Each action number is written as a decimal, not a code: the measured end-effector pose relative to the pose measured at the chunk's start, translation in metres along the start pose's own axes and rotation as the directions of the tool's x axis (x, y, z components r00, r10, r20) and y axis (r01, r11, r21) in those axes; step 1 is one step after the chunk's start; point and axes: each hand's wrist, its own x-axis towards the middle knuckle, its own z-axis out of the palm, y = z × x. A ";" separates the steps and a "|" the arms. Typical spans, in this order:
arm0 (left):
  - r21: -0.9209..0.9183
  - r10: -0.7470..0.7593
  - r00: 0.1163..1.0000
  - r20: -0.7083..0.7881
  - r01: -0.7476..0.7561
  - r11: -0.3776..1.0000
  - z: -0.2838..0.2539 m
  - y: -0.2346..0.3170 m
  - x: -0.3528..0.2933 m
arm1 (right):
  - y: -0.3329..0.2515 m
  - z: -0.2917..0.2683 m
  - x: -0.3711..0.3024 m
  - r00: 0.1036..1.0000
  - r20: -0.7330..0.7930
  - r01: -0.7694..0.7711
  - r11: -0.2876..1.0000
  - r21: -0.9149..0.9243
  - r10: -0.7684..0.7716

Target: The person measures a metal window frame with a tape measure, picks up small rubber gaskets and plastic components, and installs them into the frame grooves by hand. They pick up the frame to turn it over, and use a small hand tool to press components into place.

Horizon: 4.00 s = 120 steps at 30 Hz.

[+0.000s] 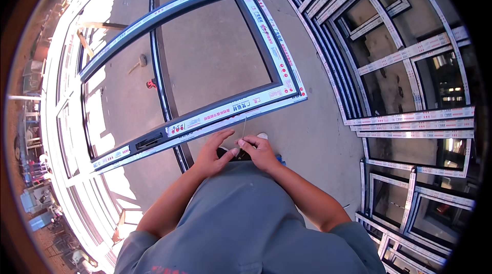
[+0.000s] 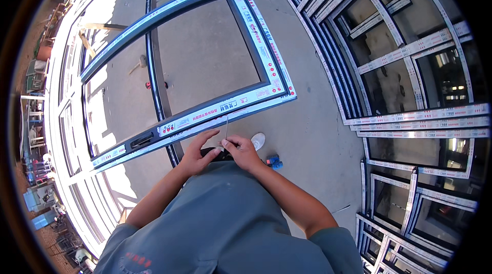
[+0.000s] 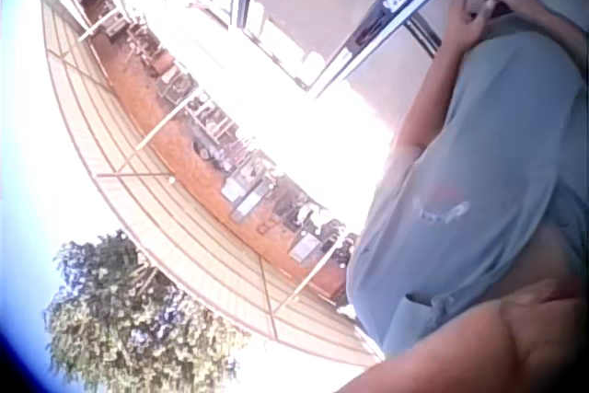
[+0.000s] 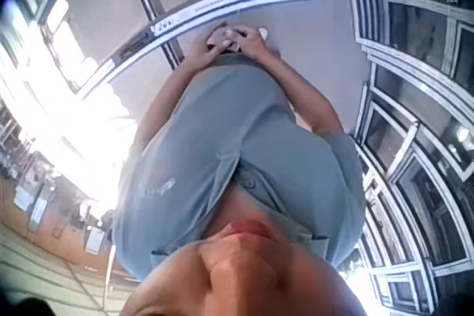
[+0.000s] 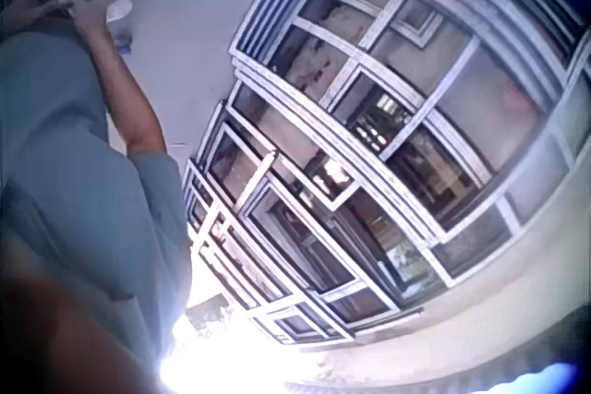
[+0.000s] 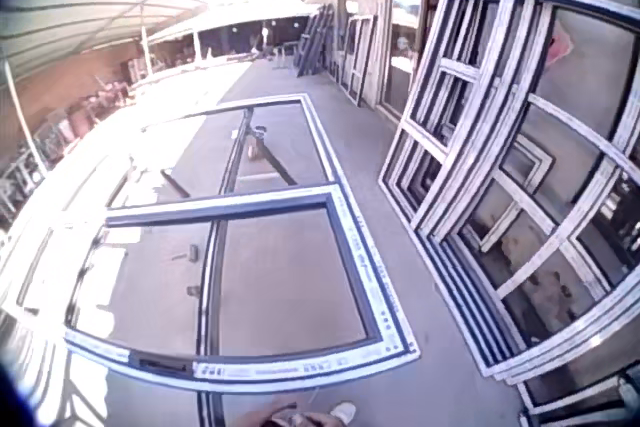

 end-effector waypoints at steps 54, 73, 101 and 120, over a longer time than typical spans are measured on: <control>-0.826 -0.862 0.108 -0.496 -0.364 0.430 0.074 -0.082 -0.010 | -0.060 -0.090 0.225 0.865 0.277 0.162 0.291 -0.943 0.418; -0.884 -0.854 0.235 -0.464 -0.061 0.463 -0.033 -0.095 -0.070 | -0.063 -0.078 0.182 0.960 0.128 0.030 0.361 -0.932 0.251; -0.972 -0.863 0.449 -0.233 -0.110 0.206 -0.149 -0.155 -0.068 | -0.006 -0.106 0.086 0.834 -0.142 0.215 0.552 -0.805 -0.533; -0.928 -0.918 0.365 -0.159 0.263 0.265 -0.193 -0.177 -0.056 | 0.218 -0.156 -0.081 0.647 -0.690 -0.045 0.887 -0.460 -0.325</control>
